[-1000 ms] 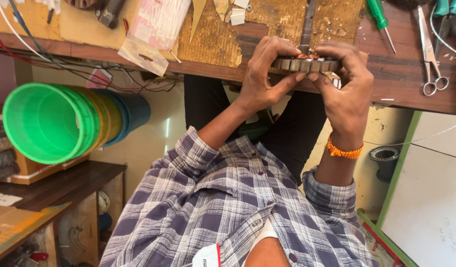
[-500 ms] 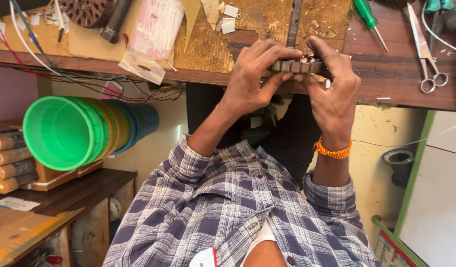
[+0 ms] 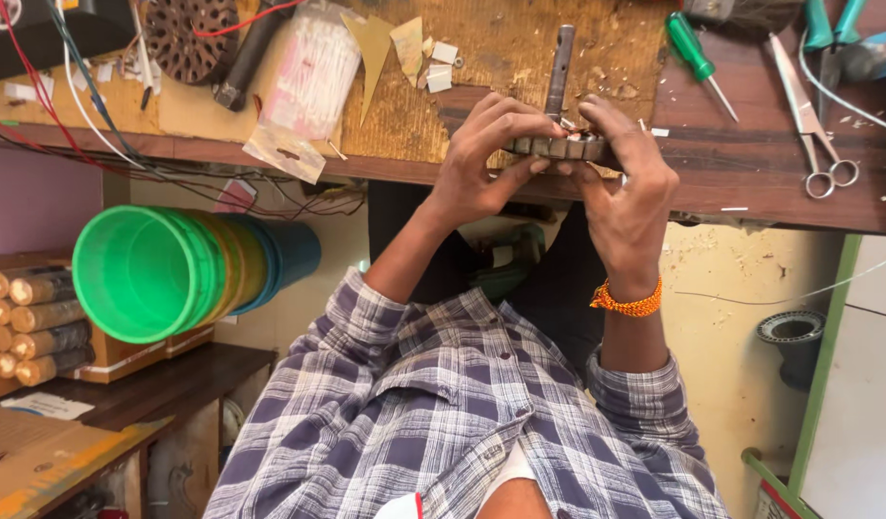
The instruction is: The person cuts small white insulating pieces with scissors and inserts them into the slots of a motor armature. They then use a screwdriver to press the pieces into place. The person repeats this process for multiple slots on the armature.
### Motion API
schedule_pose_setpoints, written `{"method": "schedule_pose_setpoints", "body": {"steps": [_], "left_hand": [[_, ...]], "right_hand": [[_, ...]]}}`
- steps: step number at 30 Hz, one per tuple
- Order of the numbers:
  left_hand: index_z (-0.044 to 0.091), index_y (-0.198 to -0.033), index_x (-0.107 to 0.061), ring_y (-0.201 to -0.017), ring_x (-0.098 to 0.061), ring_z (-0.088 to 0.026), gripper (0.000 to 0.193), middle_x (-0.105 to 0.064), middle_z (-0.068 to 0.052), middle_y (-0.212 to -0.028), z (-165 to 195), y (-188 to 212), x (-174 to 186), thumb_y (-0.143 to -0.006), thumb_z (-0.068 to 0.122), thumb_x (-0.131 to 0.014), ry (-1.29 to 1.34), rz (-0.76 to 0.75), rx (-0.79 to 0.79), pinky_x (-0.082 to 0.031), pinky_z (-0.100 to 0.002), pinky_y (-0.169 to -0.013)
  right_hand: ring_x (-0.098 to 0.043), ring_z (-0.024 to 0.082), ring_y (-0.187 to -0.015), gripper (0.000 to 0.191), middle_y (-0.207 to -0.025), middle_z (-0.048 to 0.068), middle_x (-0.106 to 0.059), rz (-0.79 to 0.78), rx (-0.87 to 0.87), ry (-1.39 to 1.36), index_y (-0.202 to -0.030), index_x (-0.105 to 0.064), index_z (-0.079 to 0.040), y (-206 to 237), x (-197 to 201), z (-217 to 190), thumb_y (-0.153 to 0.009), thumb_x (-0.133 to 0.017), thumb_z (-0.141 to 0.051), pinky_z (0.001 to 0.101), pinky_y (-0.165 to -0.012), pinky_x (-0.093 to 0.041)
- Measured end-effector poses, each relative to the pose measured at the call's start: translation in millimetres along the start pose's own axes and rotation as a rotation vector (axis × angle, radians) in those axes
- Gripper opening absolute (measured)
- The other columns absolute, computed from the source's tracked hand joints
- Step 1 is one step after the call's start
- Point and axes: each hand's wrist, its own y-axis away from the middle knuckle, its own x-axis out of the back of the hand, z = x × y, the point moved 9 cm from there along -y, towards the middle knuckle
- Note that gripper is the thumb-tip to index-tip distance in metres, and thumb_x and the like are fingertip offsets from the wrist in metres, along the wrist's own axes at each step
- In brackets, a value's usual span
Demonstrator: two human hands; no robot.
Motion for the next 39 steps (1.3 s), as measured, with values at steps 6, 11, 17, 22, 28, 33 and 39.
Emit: {"method": "schedule_pose_setpoints", "body": {"steps": [6,11,17,22,28,33,39], "left_hand": [[0.011,-0.113,-0.069,-0.099,-0.066,-0.023,0.028,-0.071,-0.006,-0.106,-2.3,2.8,-4.4,-0.087,0.01,-0.081,-0.148,0.07,-0.021,-0.053,-0.037,-0.088],[0.011,-0.122,-0.068,-0.104,-0.067,-0.021,0.03,-0.073,-0.004,-0.113,-1.8,4.2,2.0,-0.094,0.012,-0.08,-0.12,0.103,0.055,-0.054,-0.036,-0.091],[0.011,-0.129,-0.063,-0.108,-0.062,-0.019,0.047,-0.069,-0.001,-0.114,-8.1,11.3,1.2,-0.089,0.017,-0.086,-0.036,0.036,0.026,-0.051,-0.039,-0.097],[0.015,-0.122,-0.066,-0.107,-0.064,-0.018,0.043,-0.071,0.001,-0.113,-18.2,15.1,1.1,-0.086,0.019,-0.09,-0.028,0.038,-0.024,-0.055,-0.036,-0.096],[0.015,-0.119,-0.068,-0.102,-0.065,-0.017,0.044,-0.072,0.001,-0.108,-22.2,13.1,0.3,-0.083,0.021,-0.092,-0.027,0.059,-0.045,-0.057,-0.034,-0.093],[0.015,-0.117,-0.067,-0.103,-0.064,-0.021,0.041,-0.07,-0.002,-0.109,-17.6,20.7,2.6,-0.084,0.019,-0.091,0.009,0.012,-0.104,-0.054,-0.037,-0.093],[0.013,-0.127,-0.067,-0.103,-0.06,-0.022,0.05,-0.067,-0.001,-0.11,-19.7,10.7,5.7,-0.082,0.015,-0.091,0.006,0.028,-0.06,-0.053,-0.038,-0.095]], "right_hand": [[-0.074,0.029,-0.118,0.047,-0.131,0.014,-0.07,0.042,-0.052,0.023,-0.14,-0.066,-0.007,-1.1,-1.2,7.1,-0.102,-0.079,-0.032,0.0383,-0.1,-0.061],[-0.072,0.032,-0.117,0.046,-0.131,0.017,-0.07,-0.071,0.072,0.082,-0.137,-0.065,-0.003,-22.1,0.0,-10.9,-0.1,-0.081,-0.024,0.0394,-0.099,-0.06],[-0.069,0.034,-0.131,0.039,-0.142,0.017,-0.069,-0.126,0.157,0.138,-0.135,-0.066,-0.003,-9.3,0.8,-23.4,-0.101,-0.078,-0.019,0.042,-0.109,-0.057],[-0.076,0.029,-0.102,0.034,-0.115,0.014,-0.076,-0.044,-0.571,0.066,-0.128,-0.07,-0.012,-15.7,51.3,79.1,-0.103,-0.051,-0.024,0.0418,-0.082,-0.053],[-0.068,0.039,-0.099,0.044,-0.117,0.02,-0.07,-0.1,-0.039,0.693,-0.129,-0.066,-0.004,-69.1,46.4,91.6,-0.091,-0.086,-0.015,0.048,-0.08,-0.053],[-0.068,0.031,-0.103,0.058,-0.122,0.017,-0.065,-0.121,0.098,0.681,-0.146,-0.059,-0.002,-74.4,31.0,104.6,-0.091,-0.075,0.004,0.0423,-0.09,-0.057],[-0.062,0.012,-0.079,0.034,-0.111,0.008,-0.063,0.19,-0.208,-0.355,-0.142,-0.059,-0.002,-36.0,84.8,88.4,-0.11,-0.07,0.0,0.0274,-0.064,-0.056]]}}
